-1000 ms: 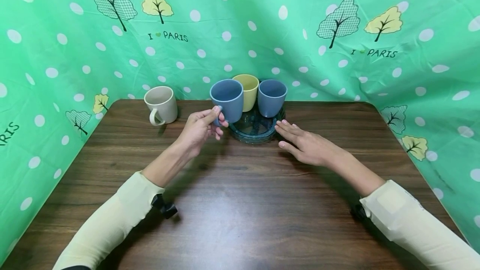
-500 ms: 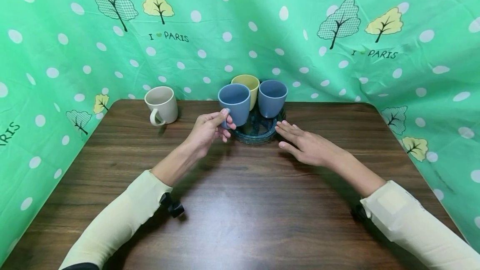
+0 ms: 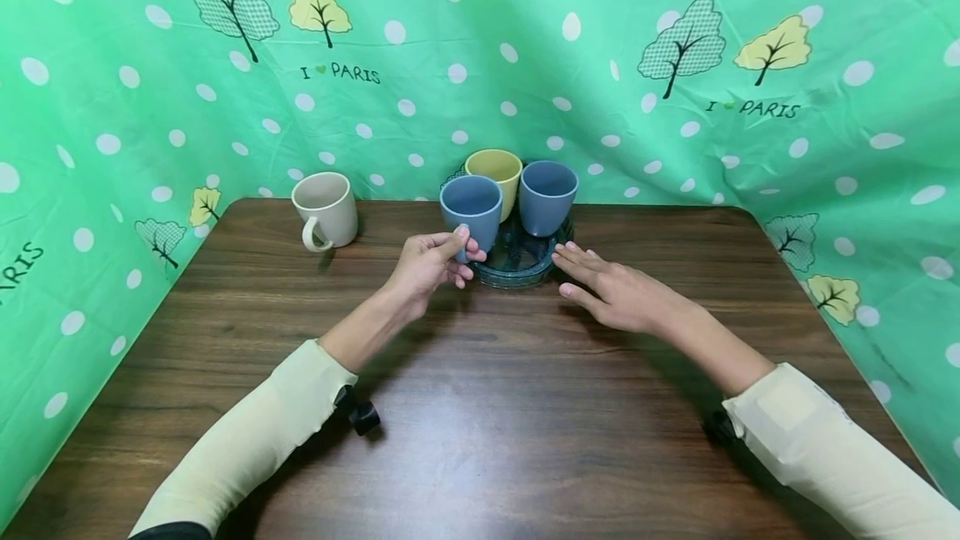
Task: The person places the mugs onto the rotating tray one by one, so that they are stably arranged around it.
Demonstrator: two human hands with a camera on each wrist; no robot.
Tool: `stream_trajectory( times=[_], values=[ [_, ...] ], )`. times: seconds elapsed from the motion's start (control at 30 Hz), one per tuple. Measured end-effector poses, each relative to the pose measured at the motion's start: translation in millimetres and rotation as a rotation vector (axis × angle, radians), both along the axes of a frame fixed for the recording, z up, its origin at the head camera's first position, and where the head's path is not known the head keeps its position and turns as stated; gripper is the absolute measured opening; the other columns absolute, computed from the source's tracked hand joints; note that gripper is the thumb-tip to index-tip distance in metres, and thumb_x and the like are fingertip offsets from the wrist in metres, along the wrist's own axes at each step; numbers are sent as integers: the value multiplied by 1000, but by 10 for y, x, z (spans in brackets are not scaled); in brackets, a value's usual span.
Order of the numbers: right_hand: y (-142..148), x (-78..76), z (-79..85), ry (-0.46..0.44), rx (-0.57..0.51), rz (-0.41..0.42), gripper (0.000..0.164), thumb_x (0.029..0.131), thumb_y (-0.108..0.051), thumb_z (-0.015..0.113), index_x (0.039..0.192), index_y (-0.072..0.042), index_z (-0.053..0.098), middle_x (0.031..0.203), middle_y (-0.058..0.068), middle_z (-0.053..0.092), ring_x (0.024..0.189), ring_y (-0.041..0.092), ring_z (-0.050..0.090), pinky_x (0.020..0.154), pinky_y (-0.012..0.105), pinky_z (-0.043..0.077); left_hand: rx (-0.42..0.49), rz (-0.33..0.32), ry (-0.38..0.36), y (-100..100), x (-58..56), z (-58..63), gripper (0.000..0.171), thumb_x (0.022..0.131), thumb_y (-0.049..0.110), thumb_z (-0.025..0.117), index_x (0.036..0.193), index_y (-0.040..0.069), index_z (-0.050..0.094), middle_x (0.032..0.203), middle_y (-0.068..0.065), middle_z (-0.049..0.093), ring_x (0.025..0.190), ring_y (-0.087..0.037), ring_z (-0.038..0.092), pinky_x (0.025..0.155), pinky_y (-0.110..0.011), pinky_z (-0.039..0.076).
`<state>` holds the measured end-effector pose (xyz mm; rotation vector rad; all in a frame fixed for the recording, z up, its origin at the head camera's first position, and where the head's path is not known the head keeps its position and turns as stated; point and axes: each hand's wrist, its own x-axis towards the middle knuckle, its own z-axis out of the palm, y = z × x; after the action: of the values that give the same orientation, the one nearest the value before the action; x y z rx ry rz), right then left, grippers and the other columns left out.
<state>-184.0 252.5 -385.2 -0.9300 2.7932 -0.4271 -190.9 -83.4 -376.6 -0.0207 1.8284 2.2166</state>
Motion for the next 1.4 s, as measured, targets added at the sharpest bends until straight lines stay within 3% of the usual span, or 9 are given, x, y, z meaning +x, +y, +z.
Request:
stream_trajectory(
  times=[0.17,0.4,0.63,0.83,1.07,1.4],
  values=[
    [5,-8,6,-4,-11,6,66,123,-46,46,177,-9,36,187,14,29,174,42,27,139,66,29,1,11,21,48,3,-38,33,116,30,67,101,3,78,91,0,84,67,-10,73,61,-21,60],
    [-12,-15,10,-7,-16,12,66,123,-46,47,176,-8,38,186,15,31,173,43,27,138,67,30,6,75,23,153,43,-45,36,115,26,69,114,-9,78,92,-2,84,69,-11,78,62,-22,63],
    [-24,-4,0,-1,-20,26,64,122,-44,48,175,-7,40,185,16,33,172,43,30,137,67,32,14,145,4,272,74,-95,36,116,28,68,106,-3,81,95,-5,84,70,-12,80,61,-25,64],
    [-27,3,-3,1,-29,32,64,123,-43,48,175,-7,41,185,16,33,172,43,30,137,67,33,-6,179,15,350,81,-118,39,116,31,68,109,-5,82,105,-14,85,72,-11,82,60,-25,65],
    [-34,0,-2,8,-37,49,62,122,-42,50,174,-7,43,184,17,35,171,44,32,135,68,35,-37,245,23,392,94,-116,40,116,32,68,111,-5,83,116,-22,84,91,-28,88,63,-25,67],
    [-47,20,-1,12,-31,35,63,122,-42,50,174,-7,43,184,17,35,171,45,32,135,69,35,-24,222,12,370,95,-140,42,116,35,68,115,-4,83,122,-23,83,79,-12,84,63,-25,66]
  ],
)
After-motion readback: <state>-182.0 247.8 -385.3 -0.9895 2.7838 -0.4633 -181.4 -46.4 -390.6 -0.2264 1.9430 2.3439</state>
